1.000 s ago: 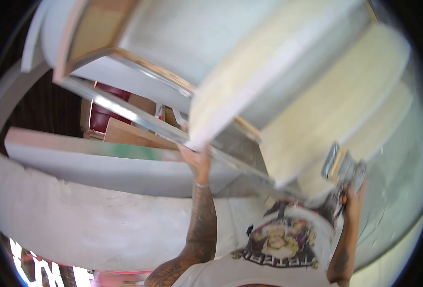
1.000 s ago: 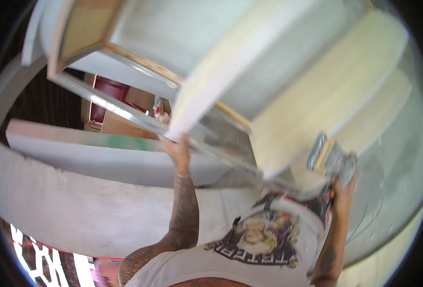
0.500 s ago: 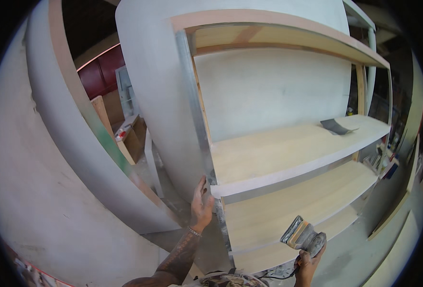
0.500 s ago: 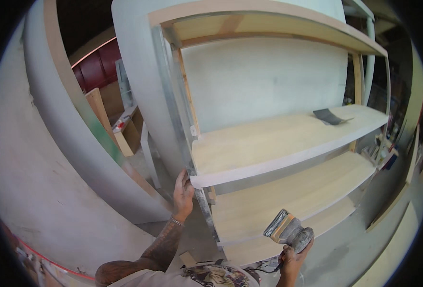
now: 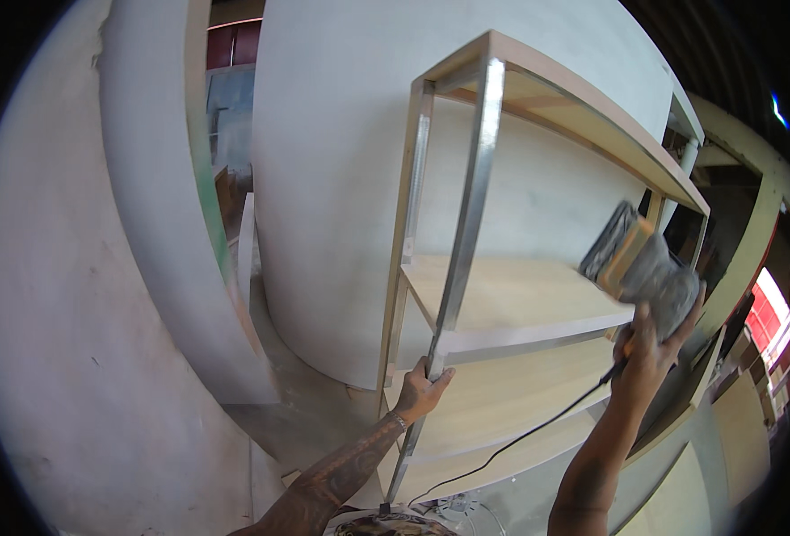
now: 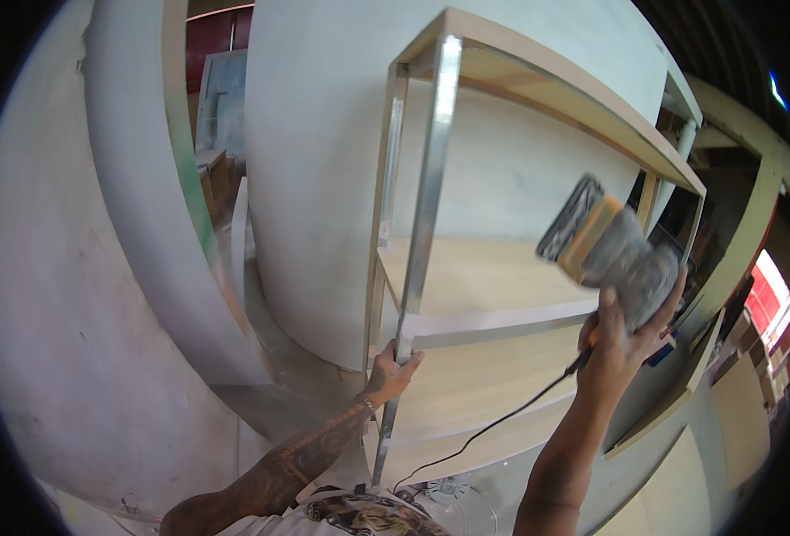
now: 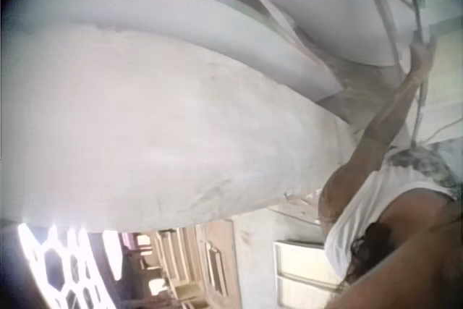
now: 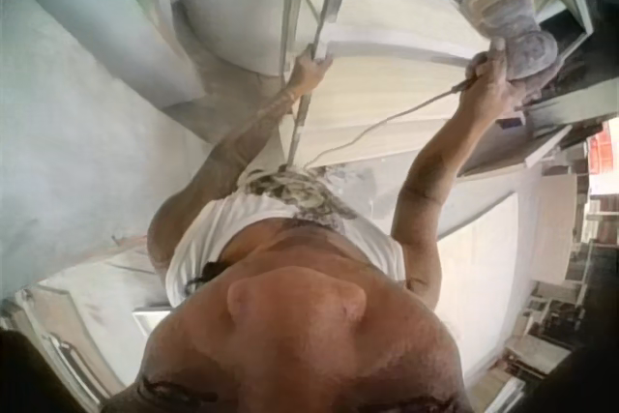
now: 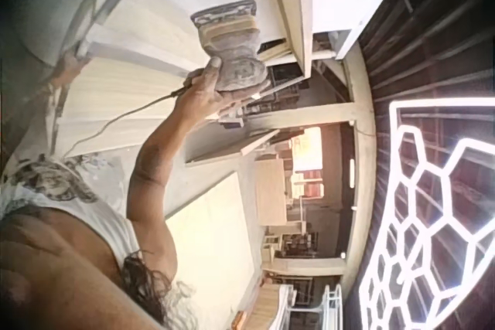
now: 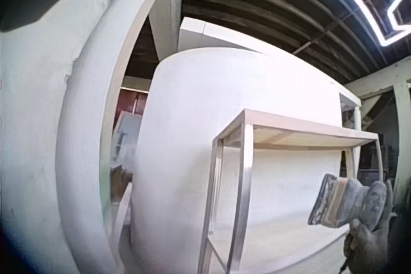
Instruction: Using an electric orbital sander to sand the surfaces and edges of wooden shelves on a metal frame.
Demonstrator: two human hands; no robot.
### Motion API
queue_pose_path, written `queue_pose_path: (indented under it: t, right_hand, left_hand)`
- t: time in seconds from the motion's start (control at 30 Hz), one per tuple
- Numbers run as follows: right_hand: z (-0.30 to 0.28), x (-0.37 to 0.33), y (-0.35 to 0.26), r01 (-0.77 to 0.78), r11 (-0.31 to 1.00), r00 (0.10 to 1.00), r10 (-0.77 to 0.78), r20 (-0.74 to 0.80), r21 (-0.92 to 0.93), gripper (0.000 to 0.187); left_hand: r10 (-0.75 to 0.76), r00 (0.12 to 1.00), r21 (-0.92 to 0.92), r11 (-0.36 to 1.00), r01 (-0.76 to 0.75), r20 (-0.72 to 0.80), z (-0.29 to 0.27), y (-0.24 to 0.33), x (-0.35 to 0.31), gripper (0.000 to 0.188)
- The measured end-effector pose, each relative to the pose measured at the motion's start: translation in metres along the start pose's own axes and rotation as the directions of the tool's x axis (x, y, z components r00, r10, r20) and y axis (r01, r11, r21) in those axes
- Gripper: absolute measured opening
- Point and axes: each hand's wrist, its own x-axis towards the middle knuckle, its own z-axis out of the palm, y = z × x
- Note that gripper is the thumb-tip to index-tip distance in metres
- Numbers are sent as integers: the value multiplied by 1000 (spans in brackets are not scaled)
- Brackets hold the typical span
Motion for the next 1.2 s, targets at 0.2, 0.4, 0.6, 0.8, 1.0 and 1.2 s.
queue_pose_path:
  t: [0.2,0.4,0.6,0.8,1.0,1.2]
  right_hand:
    - [87,53,-35,107,994,990,-106,95,-11,87]
    - [157,92,-51,158,982,968,-133,211,-103,92]
    - [209,122,-60,237,966,949,-208,237,-100,90]
    - [219,143,-74,231,957,956,-189,225,-176,90]
    - [233,161,-91,323,883,932,-234,278,-339,89]
    - [244,155,-105,362,884,910,-266,318,-297,86]
  left_hand:
    - [24,999,-92,996,-21,24,8,-12,-6,43]
    - [74,997,-186,980,-75,-10,14,-23,-8,40]
    - [67,998,-169,983,-67,-6,11,-17,-7,38]
    - [68,998,-159,985,-69,-8,12,-15,-8,41]
    - [93,995,-144,985,-95,-17,9,-20,-11,44]
    - [94,995,-153,984,-95,-9,10,-15,-10,46]
